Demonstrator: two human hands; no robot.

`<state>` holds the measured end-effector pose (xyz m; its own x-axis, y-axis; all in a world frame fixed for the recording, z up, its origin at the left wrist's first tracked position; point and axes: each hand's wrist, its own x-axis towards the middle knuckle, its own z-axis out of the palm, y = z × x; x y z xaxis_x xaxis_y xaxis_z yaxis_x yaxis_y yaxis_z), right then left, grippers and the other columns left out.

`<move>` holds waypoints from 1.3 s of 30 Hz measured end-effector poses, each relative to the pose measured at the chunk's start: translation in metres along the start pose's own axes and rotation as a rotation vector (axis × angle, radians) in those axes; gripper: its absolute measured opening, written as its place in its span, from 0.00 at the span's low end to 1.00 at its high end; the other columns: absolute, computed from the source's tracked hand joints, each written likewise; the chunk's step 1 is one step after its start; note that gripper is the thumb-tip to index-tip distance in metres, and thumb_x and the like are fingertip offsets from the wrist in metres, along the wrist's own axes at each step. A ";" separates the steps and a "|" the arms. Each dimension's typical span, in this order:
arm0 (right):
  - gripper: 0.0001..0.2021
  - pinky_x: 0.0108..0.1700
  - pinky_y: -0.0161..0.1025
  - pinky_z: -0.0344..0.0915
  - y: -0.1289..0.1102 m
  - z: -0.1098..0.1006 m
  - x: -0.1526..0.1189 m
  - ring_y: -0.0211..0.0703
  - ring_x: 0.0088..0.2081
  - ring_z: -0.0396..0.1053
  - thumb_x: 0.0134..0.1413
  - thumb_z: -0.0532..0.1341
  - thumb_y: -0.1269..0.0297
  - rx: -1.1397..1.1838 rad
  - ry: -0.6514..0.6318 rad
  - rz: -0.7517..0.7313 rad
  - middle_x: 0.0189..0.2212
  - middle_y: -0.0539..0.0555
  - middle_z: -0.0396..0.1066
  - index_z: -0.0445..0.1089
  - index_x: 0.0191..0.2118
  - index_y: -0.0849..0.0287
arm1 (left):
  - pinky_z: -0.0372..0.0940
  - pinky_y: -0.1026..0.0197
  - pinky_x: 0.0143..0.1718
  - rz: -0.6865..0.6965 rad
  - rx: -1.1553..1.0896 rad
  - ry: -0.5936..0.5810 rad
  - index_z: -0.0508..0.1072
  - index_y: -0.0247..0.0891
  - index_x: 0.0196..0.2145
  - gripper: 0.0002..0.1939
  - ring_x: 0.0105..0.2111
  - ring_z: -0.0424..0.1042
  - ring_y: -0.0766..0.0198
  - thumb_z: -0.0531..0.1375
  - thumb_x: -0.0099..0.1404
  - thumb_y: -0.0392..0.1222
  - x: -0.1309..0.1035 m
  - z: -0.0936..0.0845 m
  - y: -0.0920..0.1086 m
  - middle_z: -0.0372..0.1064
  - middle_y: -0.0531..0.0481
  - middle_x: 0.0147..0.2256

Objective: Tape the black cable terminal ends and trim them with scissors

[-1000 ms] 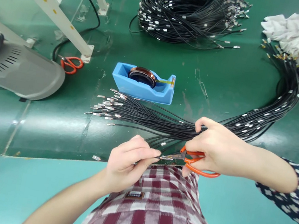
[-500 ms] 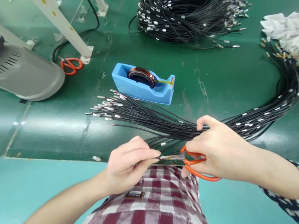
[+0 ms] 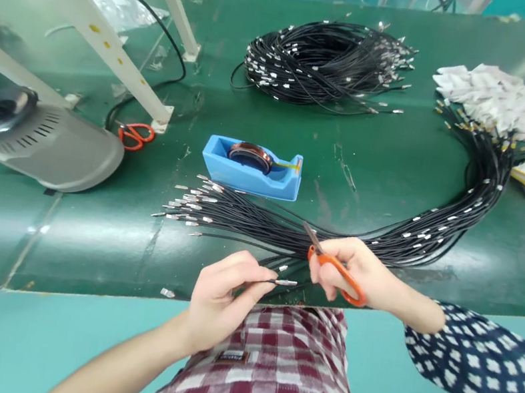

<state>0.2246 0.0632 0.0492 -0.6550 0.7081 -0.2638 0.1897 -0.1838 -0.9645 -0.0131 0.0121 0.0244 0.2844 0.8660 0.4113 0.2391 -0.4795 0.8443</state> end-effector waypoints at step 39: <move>0.22 0.36 0.38 0.56 -0.008 0.007 0.016 0.34 0.25 0.57 0.49 0.68 0.45 -0.587 0.124 -0.197 0.21 0.46 0.64 0.63 0.23 0.59 | 0.65 0.69 0.24 -0.518 -0.245 0.077 0.79 0.36 0.30 0.01 0.25 0.70 0.69 0.66 0.58 0.34 0.011 -0.004 0.007 0.74 0.49 0.29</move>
<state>0.2074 0.0716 0.0523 -0.6355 0.7708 -0.0445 0.4673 0.3381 -0.8169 -0.0121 0.0190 0.0366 0.1163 0.9913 -0.0609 0.1049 0.0487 0.9933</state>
